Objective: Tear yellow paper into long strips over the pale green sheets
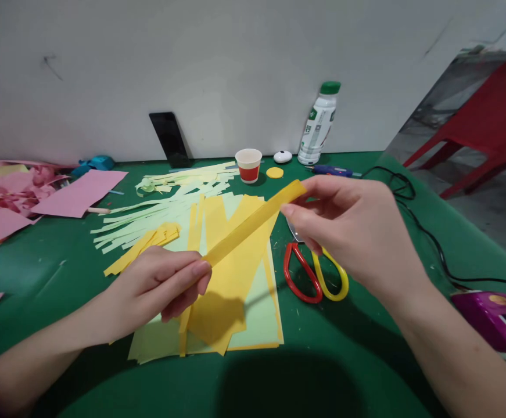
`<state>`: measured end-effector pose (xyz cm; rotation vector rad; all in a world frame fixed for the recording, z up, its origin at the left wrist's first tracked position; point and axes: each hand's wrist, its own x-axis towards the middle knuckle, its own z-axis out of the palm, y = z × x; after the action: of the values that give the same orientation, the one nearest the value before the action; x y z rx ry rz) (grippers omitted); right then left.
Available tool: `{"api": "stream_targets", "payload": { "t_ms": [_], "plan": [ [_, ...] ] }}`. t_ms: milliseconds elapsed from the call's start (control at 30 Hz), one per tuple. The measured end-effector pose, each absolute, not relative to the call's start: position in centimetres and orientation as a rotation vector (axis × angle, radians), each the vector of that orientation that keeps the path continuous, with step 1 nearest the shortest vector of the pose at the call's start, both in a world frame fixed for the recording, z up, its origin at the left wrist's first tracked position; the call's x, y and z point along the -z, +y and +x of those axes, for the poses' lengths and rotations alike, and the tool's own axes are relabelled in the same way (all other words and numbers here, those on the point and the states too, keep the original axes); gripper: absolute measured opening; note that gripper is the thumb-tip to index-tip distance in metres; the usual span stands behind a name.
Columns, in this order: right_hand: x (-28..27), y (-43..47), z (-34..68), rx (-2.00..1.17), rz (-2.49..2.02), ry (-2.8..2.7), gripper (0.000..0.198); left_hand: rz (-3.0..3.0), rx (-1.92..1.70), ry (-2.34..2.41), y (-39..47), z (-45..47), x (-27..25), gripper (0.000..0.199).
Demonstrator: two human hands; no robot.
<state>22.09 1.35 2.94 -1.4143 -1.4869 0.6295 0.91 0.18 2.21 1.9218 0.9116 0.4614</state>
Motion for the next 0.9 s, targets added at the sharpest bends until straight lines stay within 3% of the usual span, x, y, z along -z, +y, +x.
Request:
{"api": "stream_targets", "payload": {
  "t_ms": [400, 467, 633, 900],
  "plan": [
    [-3.2, 2.6, 24.1, -0.164, -1.461, -1.349, 0.01, 1.914, -0.467, 0.926, 0.0, 0.9, -2.3, 0.031],
    [-3.1, 2.5, 23.9, -0.325, -1.448, -1.391, 0.009, 1.91, -0.484, 0.925, 0.1, 1.0, -2.2, 0.032],
    [-2.3, 0.8, 20.8, -1.08, -1.198, -1.771, 0.01, 1.96, -0.506, 0.942, 0.1, 1.1, -2.0, 0.031],
    [-1.2, -0.4, 18.4, -1.024, -1.203, -1.865, 0.013, 2.198, -0.536, 0.896, -0.2, 1.0, -1.5, 0.032]
  ]
}}
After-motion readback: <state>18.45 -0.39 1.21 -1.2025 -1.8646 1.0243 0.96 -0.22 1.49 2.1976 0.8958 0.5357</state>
